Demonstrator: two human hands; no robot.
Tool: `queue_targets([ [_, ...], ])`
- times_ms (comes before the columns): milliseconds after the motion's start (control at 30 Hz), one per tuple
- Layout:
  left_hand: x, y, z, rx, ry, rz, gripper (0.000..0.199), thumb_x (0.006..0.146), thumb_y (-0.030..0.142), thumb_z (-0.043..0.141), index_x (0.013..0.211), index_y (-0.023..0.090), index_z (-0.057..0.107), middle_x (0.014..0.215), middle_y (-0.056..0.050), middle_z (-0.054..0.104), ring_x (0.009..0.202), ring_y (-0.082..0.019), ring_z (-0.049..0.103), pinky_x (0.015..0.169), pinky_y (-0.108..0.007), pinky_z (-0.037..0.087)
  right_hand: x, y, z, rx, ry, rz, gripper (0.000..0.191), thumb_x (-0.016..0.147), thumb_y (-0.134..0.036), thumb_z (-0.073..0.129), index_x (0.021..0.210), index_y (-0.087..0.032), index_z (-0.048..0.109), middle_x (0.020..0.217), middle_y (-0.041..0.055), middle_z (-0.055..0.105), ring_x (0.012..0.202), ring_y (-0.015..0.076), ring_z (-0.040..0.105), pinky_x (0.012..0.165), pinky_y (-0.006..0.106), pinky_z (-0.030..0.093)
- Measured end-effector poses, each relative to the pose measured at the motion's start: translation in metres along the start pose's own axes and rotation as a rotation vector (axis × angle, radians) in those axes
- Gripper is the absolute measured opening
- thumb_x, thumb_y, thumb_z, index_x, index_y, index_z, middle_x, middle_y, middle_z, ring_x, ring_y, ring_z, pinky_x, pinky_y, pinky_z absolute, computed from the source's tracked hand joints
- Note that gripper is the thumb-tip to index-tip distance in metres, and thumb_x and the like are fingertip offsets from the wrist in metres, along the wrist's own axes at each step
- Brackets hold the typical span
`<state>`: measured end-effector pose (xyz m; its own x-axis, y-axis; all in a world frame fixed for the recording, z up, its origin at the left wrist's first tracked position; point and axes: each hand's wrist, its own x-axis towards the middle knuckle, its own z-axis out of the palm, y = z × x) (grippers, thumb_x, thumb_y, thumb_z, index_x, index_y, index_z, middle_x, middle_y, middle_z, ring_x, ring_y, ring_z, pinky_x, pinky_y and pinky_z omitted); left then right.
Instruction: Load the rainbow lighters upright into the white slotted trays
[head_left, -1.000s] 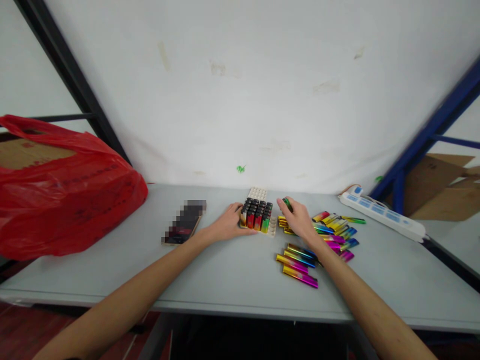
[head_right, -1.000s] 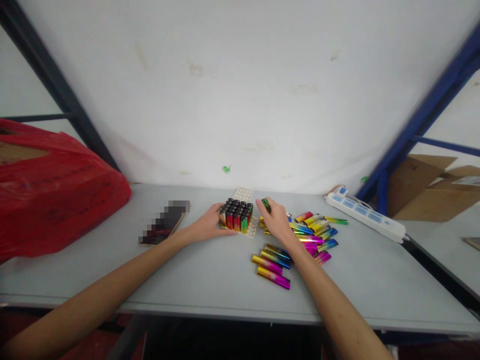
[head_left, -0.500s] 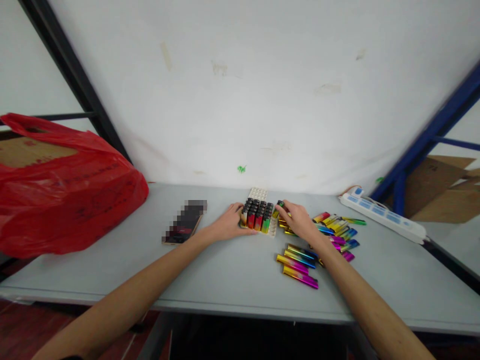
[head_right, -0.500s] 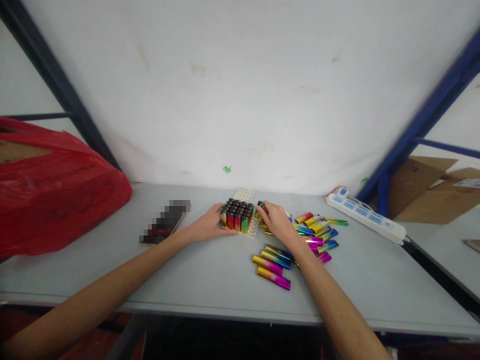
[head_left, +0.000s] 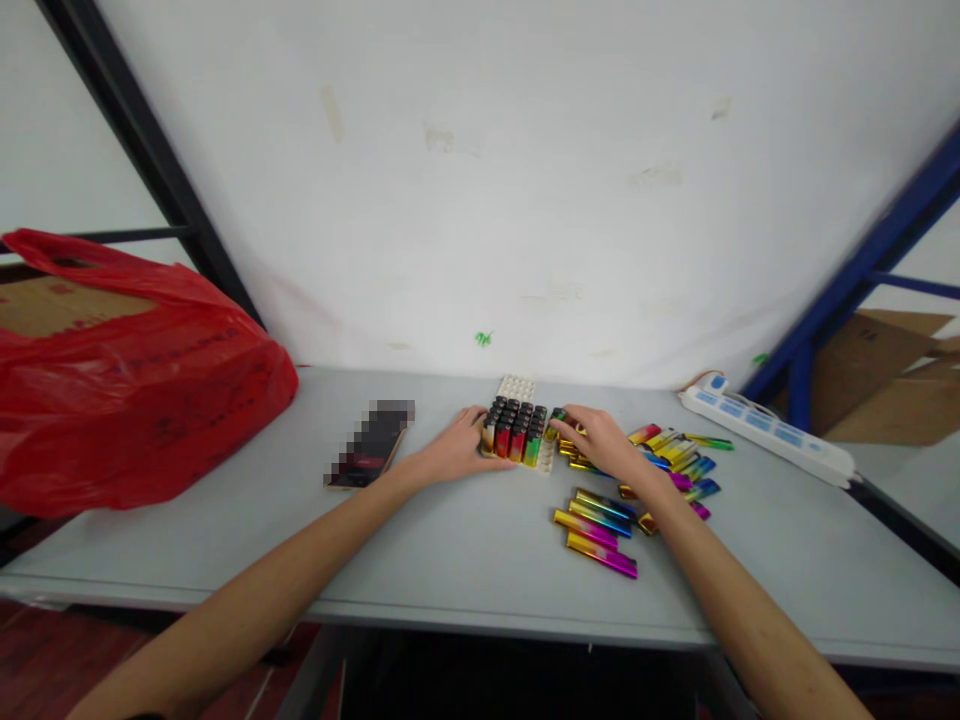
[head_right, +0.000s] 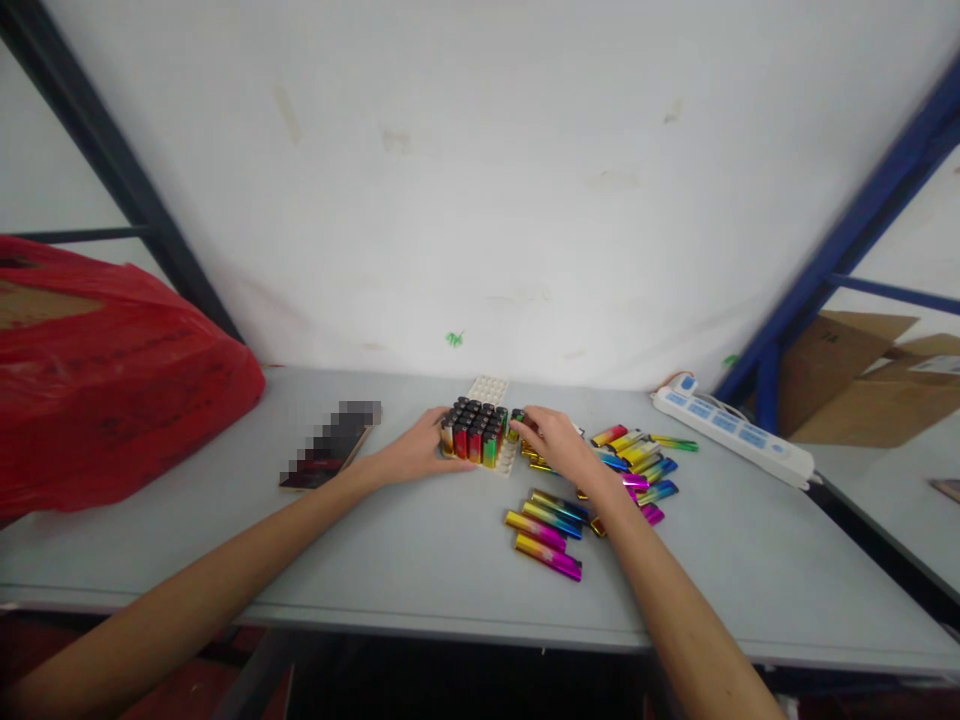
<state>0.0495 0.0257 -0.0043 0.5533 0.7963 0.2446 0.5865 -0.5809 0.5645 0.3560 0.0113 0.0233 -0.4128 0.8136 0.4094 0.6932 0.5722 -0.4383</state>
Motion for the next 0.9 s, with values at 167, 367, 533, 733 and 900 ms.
queue_targets([
  [167, -0.010, 0.014, -0.003, 0.302, -0.039, -0.098, 0.096, 0.090, 0.087, 0.072, 0.158, 0.021, 0.063, 0.173, -0.026, 0.049, 0.167, -0.053, 0.032, 0.136, -0.077, 0.014, -0.001, 0.001, 0.000, -0.011, 0.001, -0.003, 0.058, 0.114, -0.073, 0.038, 0.079, -0.028, 0.048, 0.077, 0.0063, 0.069, 0.075, 0.0237, 0.064, 0.075, 0.034, 0.047],
  [367, -0.029, 0.028, -0.020, 0.553, -0.051, -0.443, 0.125, 0.082, 0.103, 0.061, 0.179, 0.029, 0.035, 0.186, -0.028, 0.025, 0.169, -0.066, 0.010, 0.119, -0.099, 0.007, 0.001, -0.003, 0.002, -0.020, 0.010, 0.006, 0.055, 0.115, -0.070, 0.042, 0.079, -0.028, 0.048, 0.076, 0.0052, 0.068, 0.074, 0.0233, 0.063, 0.075, 0.034, 0.048],
  [533, -0.035, 0.029, -0.034, 0.494, -0.141, -0.542, 0.122, 0.088, 0.102, 0.054, 0.182, 0.030, 0.027, 0.188, -0.028, 0.013, 0.168, -0.068, 0.010, 0.110, -0.103, 0.023, 0.000, -0.003, 0.003, -0.027, 0.015, -0.010, 0.055, 0.115, -0.070, 0.040, 0.080, -0.028, 0.048, 0.077, 0.0055, 0.068, 0.074, 0.0237, 0.063, 0.075, 0.035, 0.048],
  [733, -0.039, 0.030, -0.019, 0.506, -0.023, -0.450, 0.111, 0.090, 0.094, 0.063, 0.178, 0.031, 0.037, 0.187, -0.027, 0.021, 0.168, -0.068, 0.014, 0.113, -0.098, 0.027, 0.000, -0.001, 0.003, -0.041, 0.018, 0.005, 0.055, 0.114, -0.070, 0.042, 0.080, -0.028, 0.049, 0.077, 0.0058, 0.069, 0.075, 0.0242, 0.064, 0.075, 0.035, 0.048],
  [900, -0.024, 0.025, -0.012, 0.412, -0.026, -0.285, 0.116, 0.087, 0.095, 0.068, 0.175, 0.025, 0.040, 0.183, -0.029, 0.031, 0.171, -0.060, 0.019, 0.130, -0.086, 0.012, 0.000, -0.001, 0.003, -0.035, 0.023, 0.011, 0.055, 0.115, -0.070, 0.041, 0.079, -0.028, 0.049, 0.078, 0.0067, 0.070, 0.076, 0.0245, 0.065, 0.075, 0.035, 0.048],
])
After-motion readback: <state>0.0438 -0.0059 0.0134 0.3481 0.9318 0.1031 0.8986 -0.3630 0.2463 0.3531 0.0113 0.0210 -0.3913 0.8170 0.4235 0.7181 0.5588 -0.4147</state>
